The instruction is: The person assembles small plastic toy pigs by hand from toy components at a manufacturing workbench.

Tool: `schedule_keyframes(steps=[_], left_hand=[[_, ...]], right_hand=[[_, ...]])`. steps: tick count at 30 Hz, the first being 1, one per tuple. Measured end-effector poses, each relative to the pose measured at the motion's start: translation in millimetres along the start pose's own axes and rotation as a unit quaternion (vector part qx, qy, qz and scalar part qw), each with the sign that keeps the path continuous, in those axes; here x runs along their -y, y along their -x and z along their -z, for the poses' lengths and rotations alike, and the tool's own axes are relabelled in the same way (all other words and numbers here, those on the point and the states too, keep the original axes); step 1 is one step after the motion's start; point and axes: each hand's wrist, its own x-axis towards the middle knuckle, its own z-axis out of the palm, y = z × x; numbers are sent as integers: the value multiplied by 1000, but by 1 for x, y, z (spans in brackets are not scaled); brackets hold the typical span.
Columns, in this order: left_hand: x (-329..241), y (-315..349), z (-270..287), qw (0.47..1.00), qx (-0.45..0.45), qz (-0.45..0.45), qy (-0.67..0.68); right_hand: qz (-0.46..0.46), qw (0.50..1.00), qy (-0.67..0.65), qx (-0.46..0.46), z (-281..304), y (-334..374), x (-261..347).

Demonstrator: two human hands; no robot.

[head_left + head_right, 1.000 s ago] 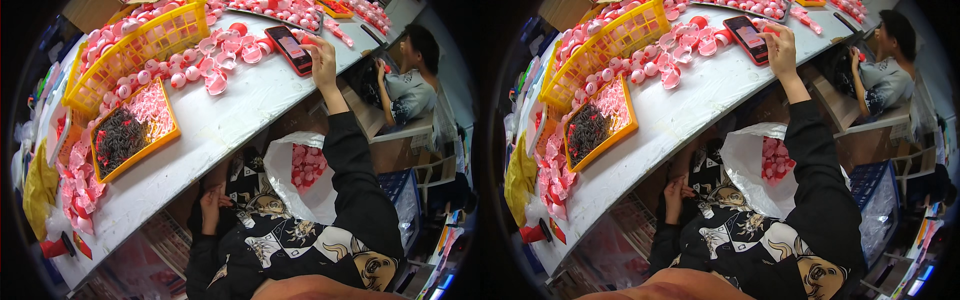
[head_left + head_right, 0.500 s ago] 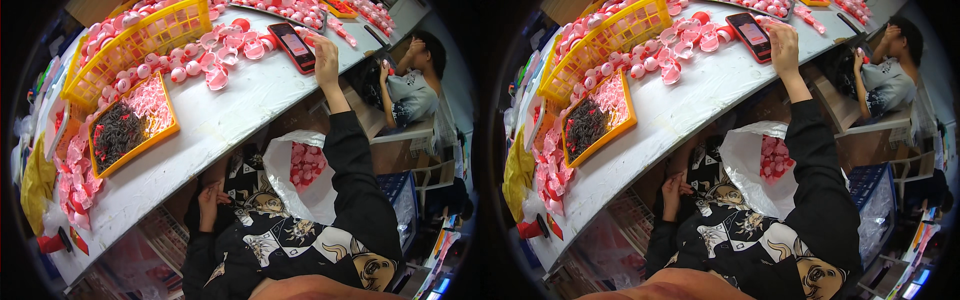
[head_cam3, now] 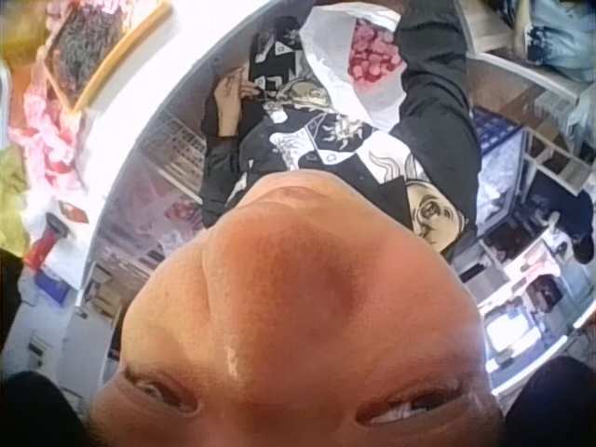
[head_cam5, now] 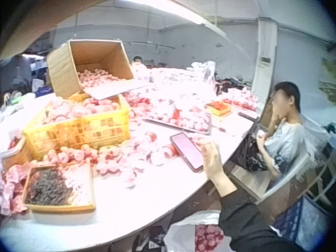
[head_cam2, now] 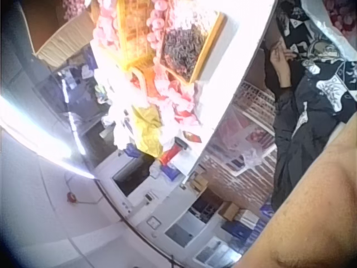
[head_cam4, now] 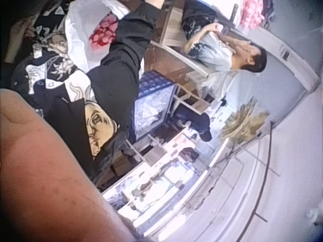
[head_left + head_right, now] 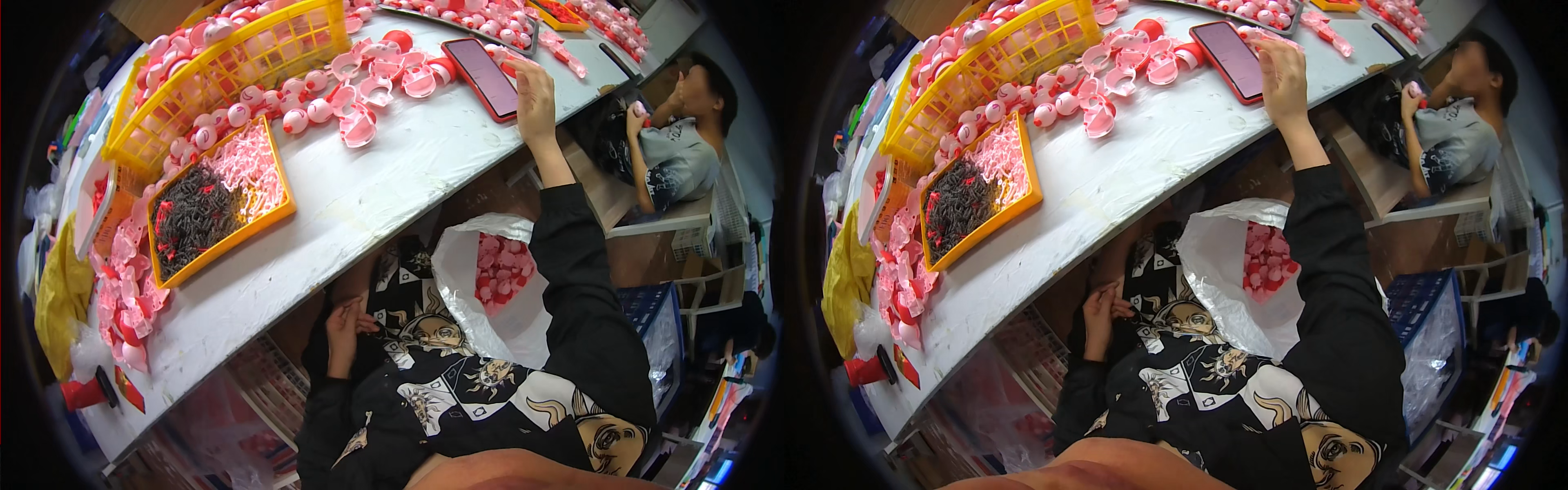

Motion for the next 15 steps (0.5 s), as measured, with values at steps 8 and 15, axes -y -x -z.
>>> schedule_keyframes(steps=[8, 15], left_hand=[[-169, 60, -112, 910, 333, -235, 71], [-241, 105, -187, 724, 487, -348, 342]], right_hand=[[20, 1000, 20, 7, 5, 3, -15], [1, 1000, 5, 18, -16, 4, -9]])
